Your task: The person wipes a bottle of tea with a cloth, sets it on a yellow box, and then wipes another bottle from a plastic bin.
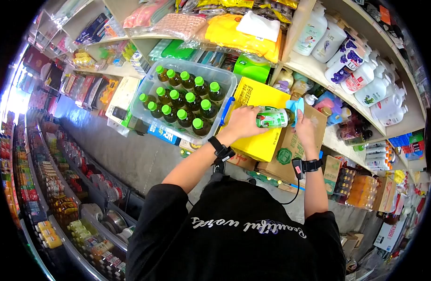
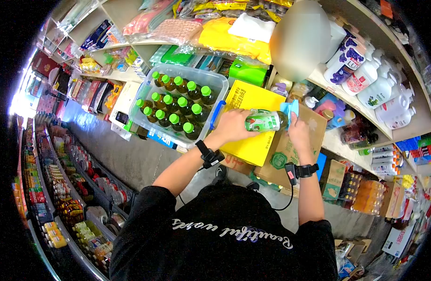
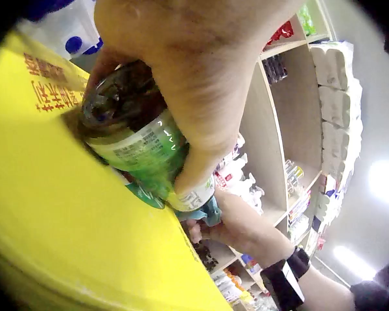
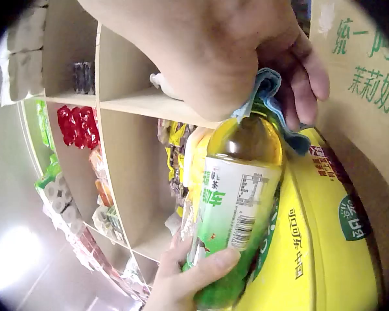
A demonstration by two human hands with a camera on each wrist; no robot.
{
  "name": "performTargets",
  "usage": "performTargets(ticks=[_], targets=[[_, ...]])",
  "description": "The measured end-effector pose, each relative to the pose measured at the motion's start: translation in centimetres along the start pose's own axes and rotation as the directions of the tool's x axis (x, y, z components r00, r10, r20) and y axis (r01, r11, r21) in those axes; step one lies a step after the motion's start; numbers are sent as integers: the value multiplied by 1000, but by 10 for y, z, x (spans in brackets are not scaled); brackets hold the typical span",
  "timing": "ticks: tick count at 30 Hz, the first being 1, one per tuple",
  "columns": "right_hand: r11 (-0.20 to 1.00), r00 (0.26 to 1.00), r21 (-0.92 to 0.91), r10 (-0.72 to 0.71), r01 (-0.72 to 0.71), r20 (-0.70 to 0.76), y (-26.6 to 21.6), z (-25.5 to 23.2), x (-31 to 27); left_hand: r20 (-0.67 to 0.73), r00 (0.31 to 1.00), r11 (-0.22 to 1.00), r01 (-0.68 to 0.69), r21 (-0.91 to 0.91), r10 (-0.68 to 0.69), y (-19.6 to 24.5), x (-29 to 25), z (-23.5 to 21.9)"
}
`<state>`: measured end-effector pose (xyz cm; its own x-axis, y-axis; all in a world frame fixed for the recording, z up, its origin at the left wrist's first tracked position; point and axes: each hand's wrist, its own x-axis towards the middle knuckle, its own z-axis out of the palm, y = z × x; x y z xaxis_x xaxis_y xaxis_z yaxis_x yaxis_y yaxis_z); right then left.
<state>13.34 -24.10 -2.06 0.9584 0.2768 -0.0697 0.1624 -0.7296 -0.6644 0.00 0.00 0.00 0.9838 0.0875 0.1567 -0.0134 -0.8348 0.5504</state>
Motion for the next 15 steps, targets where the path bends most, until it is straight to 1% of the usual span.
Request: performTargets(ticks=[2,4,6,8,10,11,14,15], targets=[[984,987,-131,-130,117,-94,6,9,3,1,1000,1000,10,-8,-10,-1,-3,4],[939,943,-269,-271,215,-192,2,9,3,-40,999,1000,-7,22,7,-3,2,3],[911,942,-359,-282,203,-183,0,7,-4,-51,999,1000,-2,19,3,-3,1,5],[911,983,-399,-156,105,-97,-29,-7,-17,-44,999,1000,5,4,-5,-1,2,3],[917,931,-299,-324,265,-167,-32,-8,-25,6,998,998,58,-5,-58,7,1,-6],[906,892,-249,-398,344,-216,-33,-7,-28,33,996,997,80,-2,-80,9,1,-9],[802,796,-207,-590,560,-136,-34,-7,-30,-86,996,1000,-15,0,15,2,-1,3],[809,807,-193,-580,555,-114,-38,-8,-33,-86,996,1000,-21,14,22,4,-2,1]])
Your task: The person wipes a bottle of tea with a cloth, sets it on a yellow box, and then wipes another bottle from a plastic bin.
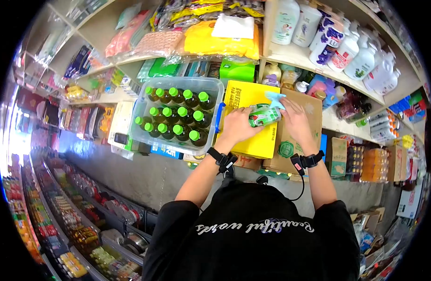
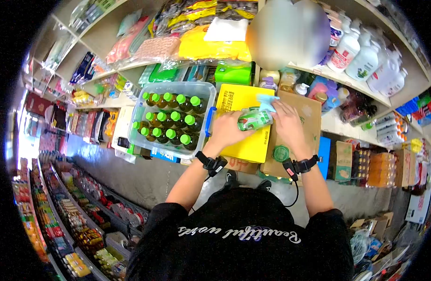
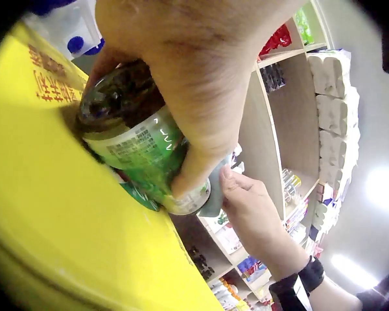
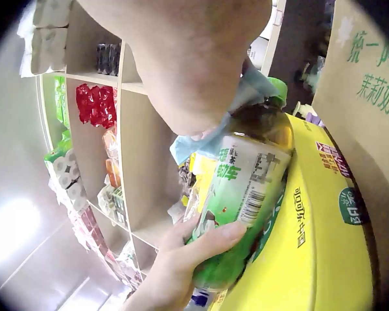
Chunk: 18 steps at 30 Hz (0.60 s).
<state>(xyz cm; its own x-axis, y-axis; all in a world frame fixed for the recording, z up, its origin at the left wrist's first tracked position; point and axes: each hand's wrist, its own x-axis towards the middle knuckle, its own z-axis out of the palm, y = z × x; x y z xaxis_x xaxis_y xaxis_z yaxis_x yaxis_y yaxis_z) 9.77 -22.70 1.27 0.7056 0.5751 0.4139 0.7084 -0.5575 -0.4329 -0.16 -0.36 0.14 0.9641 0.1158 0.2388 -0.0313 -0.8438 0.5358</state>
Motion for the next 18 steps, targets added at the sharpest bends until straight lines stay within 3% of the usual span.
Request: performTargets(ticks=[2,8,11,14,15,18], targets=[[1000,998,25,17,-18,53,-10,-4,0,-2,1000,1000,-10,22,10,4,-1,-4],[997,1000,-80,10,-8,19,-20,4,-1,61,998,1000,-18,7,17,2,1,-6],[998,1000,-56,13,-13,0,-20,7,-3,147,988,985,68,-157,-45,2,3,-15],[999,1000,-54,4,-5,-18,-17,6,-3,144,990,936,61,-347,-12,-17,2,-15],[999,1000,-54,2,-4,-21,-18,7,-3,230,970,862,181,-474,-77,-18,0,-20],[999,1000,-31,17,-17,15,-18,2,-4,-11,999,890,41,-453,-52,-20,-4,-35]])
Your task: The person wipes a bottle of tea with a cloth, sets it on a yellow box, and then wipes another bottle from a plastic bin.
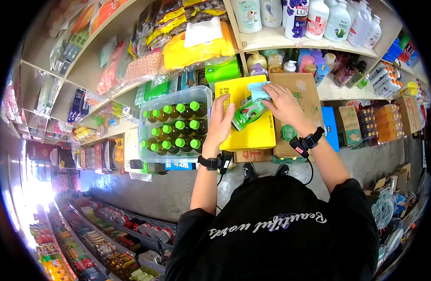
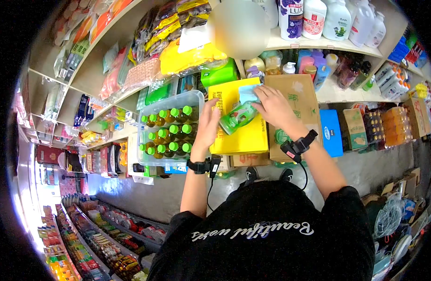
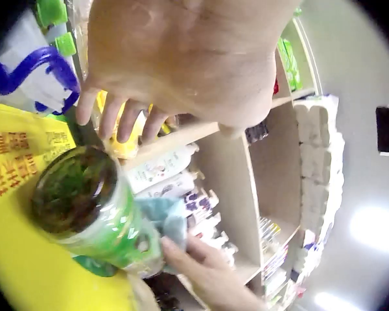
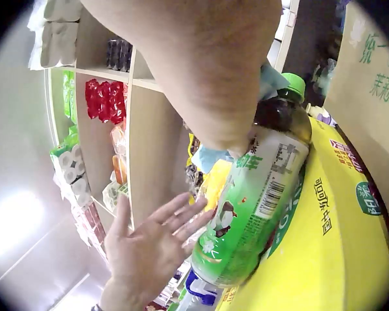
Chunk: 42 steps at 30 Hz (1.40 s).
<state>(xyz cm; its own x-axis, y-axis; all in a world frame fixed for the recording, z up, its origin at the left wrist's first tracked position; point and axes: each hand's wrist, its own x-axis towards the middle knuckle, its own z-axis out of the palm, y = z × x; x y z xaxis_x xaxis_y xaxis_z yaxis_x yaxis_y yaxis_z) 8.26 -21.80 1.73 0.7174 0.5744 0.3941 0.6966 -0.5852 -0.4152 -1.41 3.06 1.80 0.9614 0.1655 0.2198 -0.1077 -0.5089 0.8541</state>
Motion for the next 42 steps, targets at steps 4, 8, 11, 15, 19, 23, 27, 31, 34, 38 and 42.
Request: performTargets(ticks=[4,8,11,15,19,23,27,31,34,38,42], targets=[[1000,1000,-7,19,-19,2,8,3,1,-32,992,843,-118,-525,119,36,2,-28],[998,998,24,63,-63,-24,9,8,-3,-91,981,172,-121,-978,174,62,3,-43],[995,992,90,47,-36,-120,13,4,0,-173,982,-258,-148,-955,79,74,9,-41],[779,956,619,247,-99,-158,-1,-24,3,-158,983,-550,-80,-831,97,82,20,-36],[-215,948,965,309,149,-77,22,-30,7,-180,978,-646,-73,-760,102,85,31,-27],[-881,976,428,218,202,-13,14,-46,20,-200,977,-638,-109,-762,73,87,43,-10],[-834,948,452,269,317,-168,-12,-80,36,-178,978,-635,-68,-770,110,93,48,21],[-839,918,399,264,370,-296,-29,-104,65,-112,992,-688,-41,-725,59,127,68,34],[-825,886,377,289,422,-361,-39,-117,84,-180,969,-702,-10,-712,169,153,96,40],[-792,845,368,322,487,-427,-50,-125,102,-264,935,-696,-26,-717,238,177,124,39],[-808,834,324,331,493,-441,-54,-118,107,-337,892,-700,-33,-714,301,186,134,43]])
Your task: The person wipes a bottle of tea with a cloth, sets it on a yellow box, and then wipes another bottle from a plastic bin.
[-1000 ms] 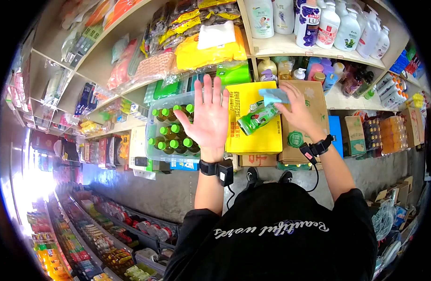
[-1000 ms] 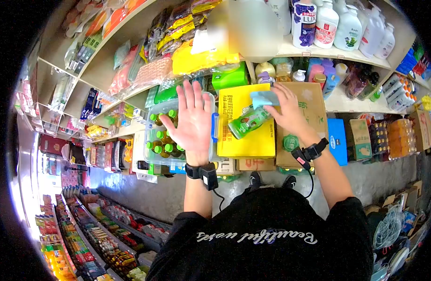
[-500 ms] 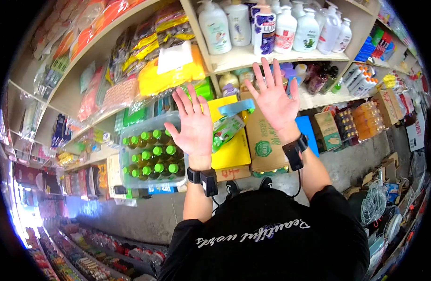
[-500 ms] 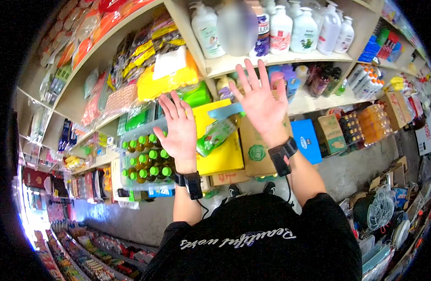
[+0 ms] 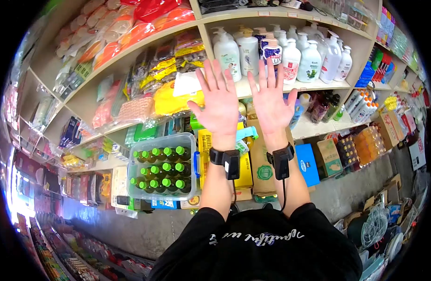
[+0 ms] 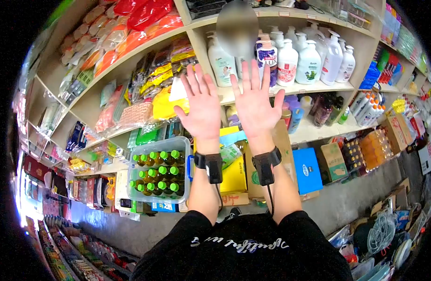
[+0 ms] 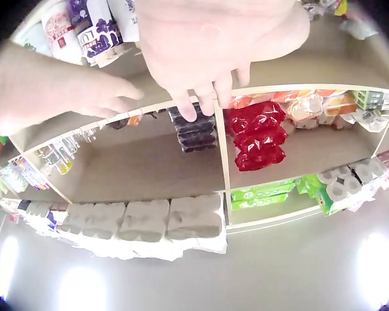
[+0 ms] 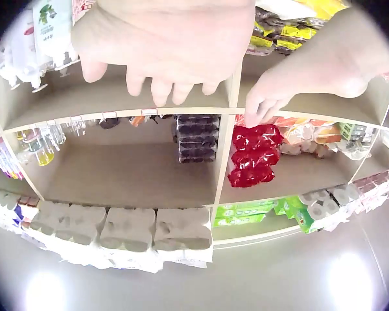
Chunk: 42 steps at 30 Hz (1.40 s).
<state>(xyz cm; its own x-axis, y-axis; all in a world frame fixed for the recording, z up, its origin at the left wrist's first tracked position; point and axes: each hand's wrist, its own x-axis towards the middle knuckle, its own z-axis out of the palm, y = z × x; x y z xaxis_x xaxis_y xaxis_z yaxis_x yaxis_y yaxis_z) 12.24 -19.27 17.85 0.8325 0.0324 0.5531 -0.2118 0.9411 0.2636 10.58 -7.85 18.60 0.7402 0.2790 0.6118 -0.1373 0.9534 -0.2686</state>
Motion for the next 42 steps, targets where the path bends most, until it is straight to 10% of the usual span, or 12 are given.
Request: performTargets(ticks=[9,12,16,17,25,31,36,41,42], targets=[[966,971,-176,157,-188,-179,4,1,-17,-5,1000,1000,6,-28,-6,-2,2,1],[714,911,-570,270,-406,-311,2,-5,-42,-52,998,990,-28,-141,20,7,7,15],[530,694,-455,609,-716,-384,-6,-32,-77,-119,993,964,-53,-259,23,9,11,33],[516,699,-533,680,-670,-221,-5,-33,-84,-117,993,962,-47,-271,15,8,12,33],[242,558,-586,700,-773,-446,0,-31,-91,-126,991,955,13,-296,-52,-9,18,41],[132,612,-727,652,-674,-448,-5,-36,-93,142,982,991,114,70,-123,-17,22,48],[225,679,-782,664,-582,-314,15,-6,-84,262,964,857,-90,507,-54,-29,16,71],[259,664,-770,698,-583,-268,27,10,-79,522,850,461,-436,773,-70,-30,8,77],[277,661,-766,709,-580,-245,28,10,-80,487,869,572,-358,738,-85,-29,7,78]])
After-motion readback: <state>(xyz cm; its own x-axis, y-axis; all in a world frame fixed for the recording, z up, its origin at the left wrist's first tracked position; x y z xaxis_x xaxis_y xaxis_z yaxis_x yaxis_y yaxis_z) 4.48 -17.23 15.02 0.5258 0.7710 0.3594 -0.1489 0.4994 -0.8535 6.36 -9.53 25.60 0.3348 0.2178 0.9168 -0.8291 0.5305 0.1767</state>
